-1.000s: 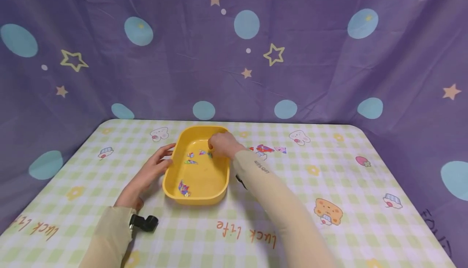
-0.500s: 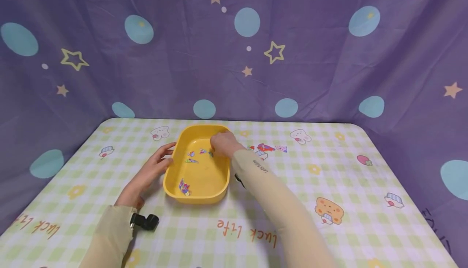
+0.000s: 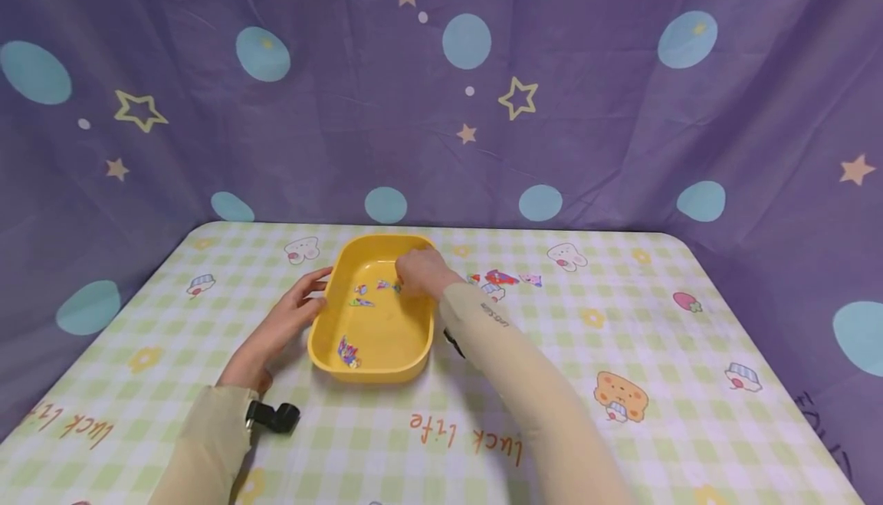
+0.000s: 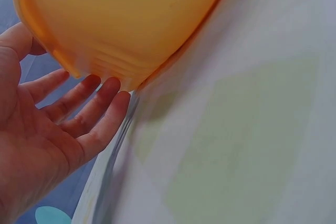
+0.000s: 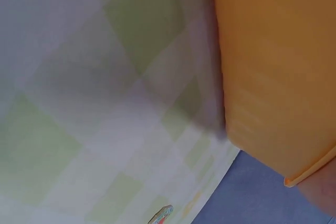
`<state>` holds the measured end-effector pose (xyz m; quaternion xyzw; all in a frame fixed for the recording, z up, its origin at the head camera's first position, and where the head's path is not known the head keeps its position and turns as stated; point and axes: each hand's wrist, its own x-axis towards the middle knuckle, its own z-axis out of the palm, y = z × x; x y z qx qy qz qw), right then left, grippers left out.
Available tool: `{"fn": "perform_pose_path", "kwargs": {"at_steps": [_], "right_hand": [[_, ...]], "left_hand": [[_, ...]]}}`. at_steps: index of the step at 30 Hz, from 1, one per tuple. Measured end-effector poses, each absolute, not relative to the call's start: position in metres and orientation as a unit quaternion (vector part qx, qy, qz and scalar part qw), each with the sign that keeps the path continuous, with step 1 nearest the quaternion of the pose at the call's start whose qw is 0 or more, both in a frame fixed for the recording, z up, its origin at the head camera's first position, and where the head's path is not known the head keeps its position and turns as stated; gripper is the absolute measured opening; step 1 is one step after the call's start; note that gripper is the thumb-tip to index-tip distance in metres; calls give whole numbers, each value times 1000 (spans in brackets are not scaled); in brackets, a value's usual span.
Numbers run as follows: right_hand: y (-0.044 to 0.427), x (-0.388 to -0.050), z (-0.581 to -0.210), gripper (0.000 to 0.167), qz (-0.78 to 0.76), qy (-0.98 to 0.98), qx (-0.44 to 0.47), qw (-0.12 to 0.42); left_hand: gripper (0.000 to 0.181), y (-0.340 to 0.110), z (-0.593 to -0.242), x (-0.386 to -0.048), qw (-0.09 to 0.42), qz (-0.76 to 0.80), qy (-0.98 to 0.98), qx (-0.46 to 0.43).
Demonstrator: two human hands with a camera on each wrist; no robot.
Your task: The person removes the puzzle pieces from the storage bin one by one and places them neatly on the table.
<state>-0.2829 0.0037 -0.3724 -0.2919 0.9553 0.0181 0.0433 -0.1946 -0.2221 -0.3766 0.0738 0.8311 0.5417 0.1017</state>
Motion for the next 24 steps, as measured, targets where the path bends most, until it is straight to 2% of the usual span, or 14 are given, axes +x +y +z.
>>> {"fn": "perform_pose_path", "kwargs": {"at_steps": [11, 24], "right_hand": [[9, -279, -368, 12, -49, 947, -317, 33], [20, -275, -357, 11, -140, 923, -359, -1]], "left_hand": [[55, -221, -377, -195, 104, 544, 830, 70], [57, -229, -403, -212, 98, 548, 828, 68]]}}
